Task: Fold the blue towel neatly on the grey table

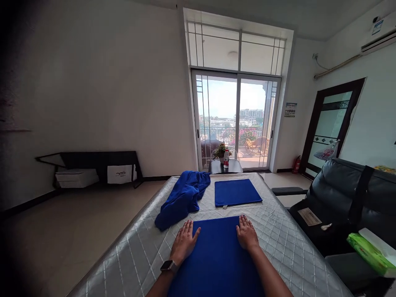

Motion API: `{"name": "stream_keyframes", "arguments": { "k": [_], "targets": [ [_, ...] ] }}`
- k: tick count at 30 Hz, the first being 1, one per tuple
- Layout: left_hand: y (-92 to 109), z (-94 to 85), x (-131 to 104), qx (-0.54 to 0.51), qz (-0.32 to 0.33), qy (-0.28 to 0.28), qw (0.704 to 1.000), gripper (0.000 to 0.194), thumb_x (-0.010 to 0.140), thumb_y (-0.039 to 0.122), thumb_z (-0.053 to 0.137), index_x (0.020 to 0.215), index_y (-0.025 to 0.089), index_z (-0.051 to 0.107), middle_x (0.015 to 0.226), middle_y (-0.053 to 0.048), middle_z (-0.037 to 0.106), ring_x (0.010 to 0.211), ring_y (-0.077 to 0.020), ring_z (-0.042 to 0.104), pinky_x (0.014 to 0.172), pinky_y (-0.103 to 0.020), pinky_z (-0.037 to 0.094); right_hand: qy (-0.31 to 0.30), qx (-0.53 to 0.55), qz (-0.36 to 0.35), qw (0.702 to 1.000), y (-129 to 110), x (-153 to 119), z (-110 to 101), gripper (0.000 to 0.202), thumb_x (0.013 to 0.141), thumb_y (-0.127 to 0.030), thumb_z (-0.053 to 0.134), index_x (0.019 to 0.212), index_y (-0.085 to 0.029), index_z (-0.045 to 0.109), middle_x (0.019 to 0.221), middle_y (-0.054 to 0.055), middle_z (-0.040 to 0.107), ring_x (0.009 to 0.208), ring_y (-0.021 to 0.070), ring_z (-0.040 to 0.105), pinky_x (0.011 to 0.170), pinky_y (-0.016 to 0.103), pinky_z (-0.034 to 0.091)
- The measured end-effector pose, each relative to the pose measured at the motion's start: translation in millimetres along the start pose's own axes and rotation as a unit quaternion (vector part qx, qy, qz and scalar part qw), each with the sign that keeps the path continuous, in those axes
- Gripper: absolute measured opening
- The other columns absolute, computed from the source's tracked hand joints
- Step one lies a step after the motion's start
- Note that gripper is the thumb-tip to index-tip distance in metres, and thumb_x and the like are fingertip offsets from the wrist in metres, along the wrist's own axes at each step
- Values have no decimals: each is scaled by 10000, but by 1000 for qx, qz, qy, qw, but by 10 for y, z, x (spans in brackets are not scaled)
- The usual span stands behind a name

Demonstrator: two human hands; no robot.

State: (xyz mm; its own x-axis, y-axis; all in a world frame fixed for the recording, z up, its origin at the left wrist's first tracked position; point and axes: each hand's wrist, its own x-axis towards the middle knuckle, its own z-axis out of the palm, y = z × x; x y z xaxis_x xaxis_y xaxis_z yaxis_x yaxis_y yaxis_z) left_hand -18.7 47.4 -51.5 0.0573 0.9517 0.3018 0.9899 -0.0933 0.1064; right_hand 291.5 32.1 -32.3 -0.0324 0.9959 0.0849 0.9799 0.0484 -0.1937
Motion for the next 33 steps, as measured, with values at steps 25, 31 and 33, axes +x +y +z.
{"name": "stream_keyframes", "arguments": {
  "k": [25,31,33],
  "targets": [
    [2280,-5,86,-330,104,-83,935,652,1022,509,183,1493,142,445,1547,-100,457,1438,-206,391,1197,-340,294,46,13,-15,999,199,67,260,677,904,-264,355,1552,-84,283,1640,96,209,1511,204,174,1234,357,176],
    [2192,32,114,-283,114,-94,948,724,1017,551,146,1502,82,411,1557,-170,415,1470,-260,333,1216,-420,248,49,7,-19,999,191,68,271,670,899,-228,329,1553,-94,280,1640,89,204,1510,195,177,1231,371,179],
    [2125,44,120,-263,118,-93,953,756,1012,576,128,1499,70,409,1552,-183,418,1472,-267,326,1215,-436,249,45,6,-15,999,172,70,250,658,910,-221,305,1555,-95,275,1637,90,211,1508,196,185,1228,379,180]
  ]
}}
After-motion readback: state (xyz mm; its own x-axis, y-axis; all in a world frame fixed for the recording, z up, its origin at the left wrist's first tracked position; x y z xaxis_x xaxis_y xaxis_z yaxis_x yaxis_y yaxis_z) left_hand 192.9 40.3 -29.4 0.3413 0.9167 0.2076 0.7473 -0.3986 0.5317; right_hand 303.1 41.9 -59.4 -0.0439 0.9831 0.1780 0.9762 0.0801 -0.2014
